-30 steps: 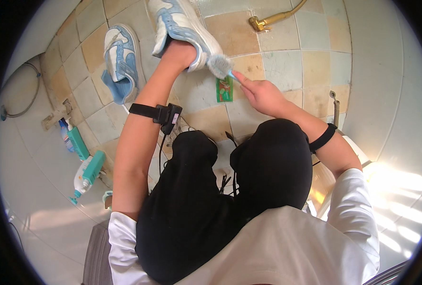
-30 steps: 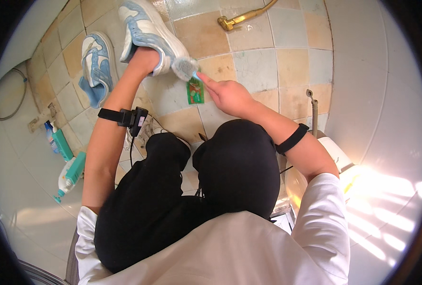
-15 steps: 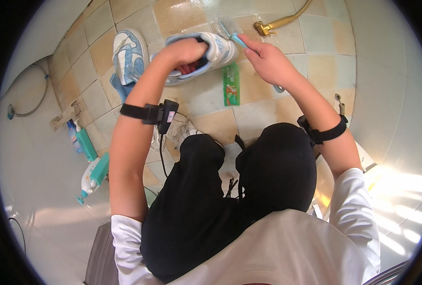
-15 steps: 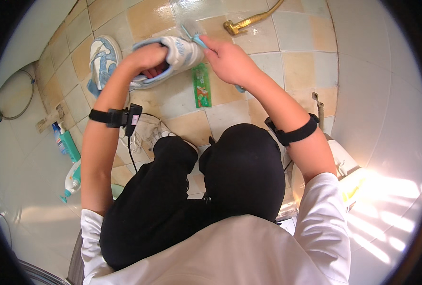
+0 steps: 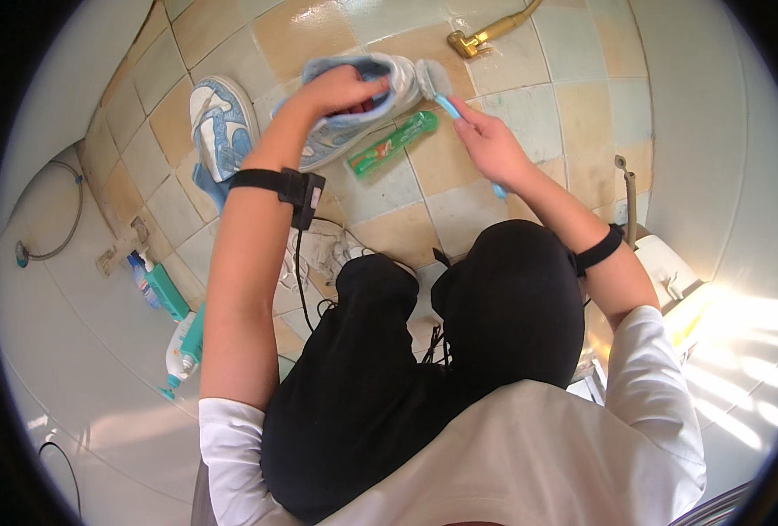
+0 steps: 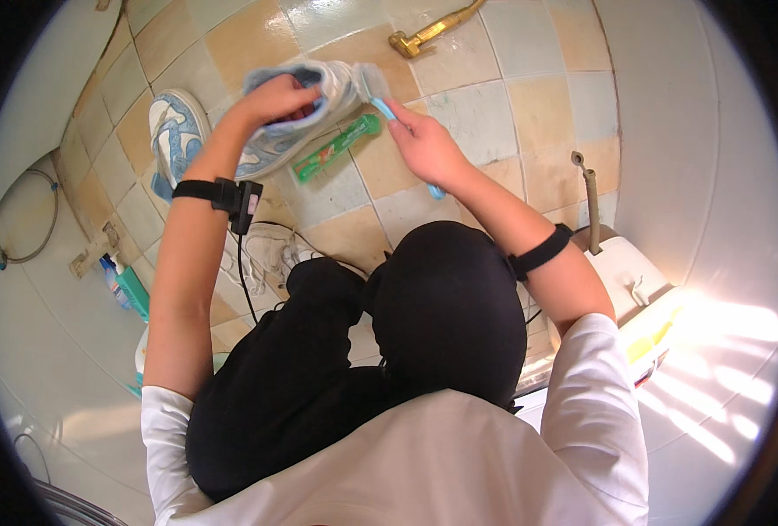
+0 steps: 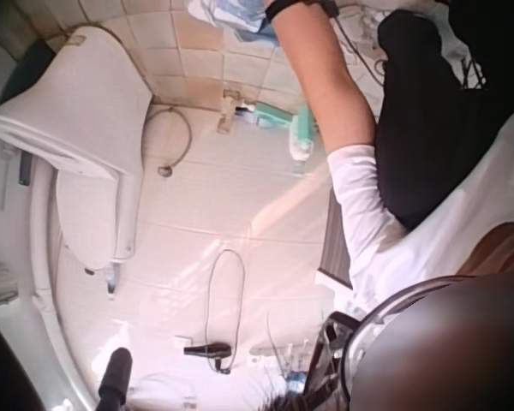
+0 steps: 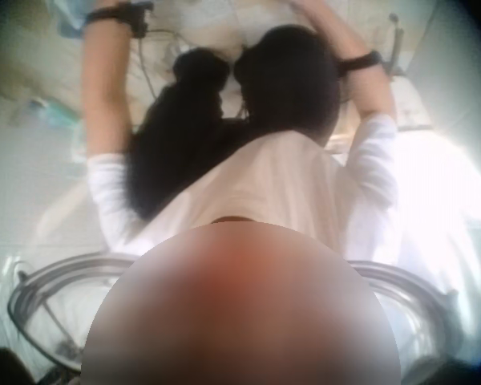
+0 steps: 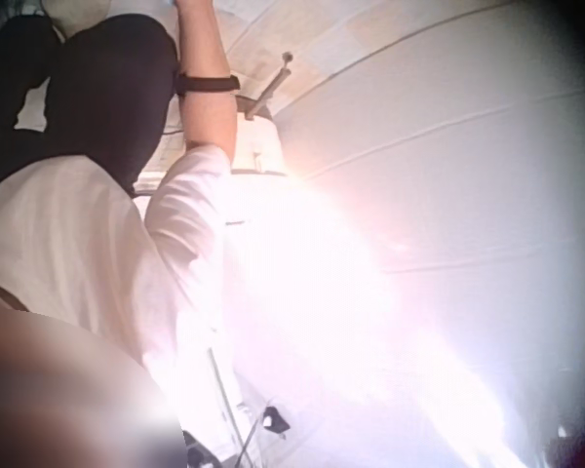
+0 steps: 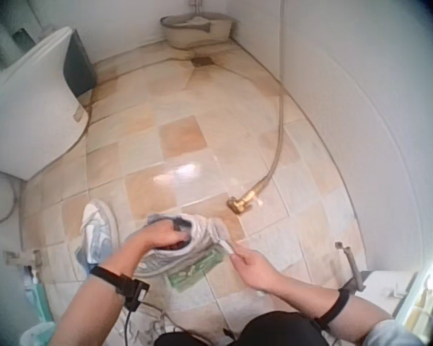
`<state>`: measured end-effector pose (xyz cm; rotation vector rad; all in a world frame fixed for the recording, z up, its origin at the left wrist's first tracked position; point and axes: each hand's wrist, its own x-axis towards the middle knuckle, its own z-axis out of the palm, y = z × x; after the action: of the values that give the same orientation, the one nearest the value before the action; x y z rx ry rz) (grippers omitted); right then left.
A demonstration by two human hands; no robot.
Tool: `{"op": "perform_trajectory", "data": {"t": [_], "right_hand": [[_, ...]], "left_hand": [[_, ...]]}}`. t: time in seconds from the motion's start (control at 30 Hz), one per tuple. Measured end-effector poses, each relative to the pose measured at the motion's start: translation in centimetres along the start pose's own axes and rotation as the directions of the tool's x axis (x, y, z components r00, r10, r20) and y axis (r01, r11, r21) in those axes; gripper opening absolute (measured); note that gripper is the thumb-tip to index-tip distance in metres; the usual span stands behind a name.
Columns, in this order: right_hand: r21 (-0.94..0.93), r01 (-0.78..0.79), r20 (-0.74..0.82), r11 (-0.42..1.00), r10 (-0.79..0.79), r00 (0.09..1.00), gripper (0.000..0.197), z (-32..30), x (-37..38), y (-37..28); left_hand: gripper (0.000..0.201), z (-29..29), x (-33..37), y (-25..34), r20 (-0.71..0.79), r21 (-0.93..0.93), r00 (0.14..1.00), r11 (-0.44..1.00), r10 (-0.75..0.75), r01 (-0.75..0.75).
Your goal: The person scrubs a pair of light blue and white sneakers with a toothbrush and water, then rinses them using a handheld shower head. They wipe their hands with a tissue and briefly clean the shoe laces on the floor.
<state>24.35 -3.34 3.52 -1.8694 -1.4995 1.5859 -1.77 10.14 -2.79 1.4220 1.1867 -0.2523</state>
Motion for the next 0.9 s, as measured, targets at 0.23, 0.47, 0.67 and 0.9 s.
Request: {"op": "perform_trajectory", "data": {"t": [0.23, 0.47, 0.67, 0.9], "right_hand": [[-0.062, 0.071, -0.06, 0.996, -0.075, 0.995, 0.047, 0.2, 1.8, -2.9], [-0.388, 0.353, 0.106, 0.851, -0.34, 0.935, 0.052, 1.3, 1.7, -0.5], [-0.443, 0.469, 0.003, 0.764, -0.521, 0.853, 0.062, 3.0, 2.3, 0.9], [-0.556, 0.392, -0.003, 0.732, -0.474, 0.881, 0.065, 1.3, 2.0, 2.4]], "left_hand": [[0.068, -2.8, 3.6, -1.8, 0.15, -0.061, 0.988, 0.997, -0.035, 0.044], [0.045, -3.0, 2.9, -1.9, 0.182, -0.513, 0.976, 0.836, -0.116, 0.195], [0.046, -3.5, 3.0, -1.9, 0.209, -0.651, 0.964, 0.712, -0.163, 0.262], [0.043, -4.4, 3.4, -2.0, 0.237, -0.495, 0.962, 0.835, -0.134, 0.239]]}}
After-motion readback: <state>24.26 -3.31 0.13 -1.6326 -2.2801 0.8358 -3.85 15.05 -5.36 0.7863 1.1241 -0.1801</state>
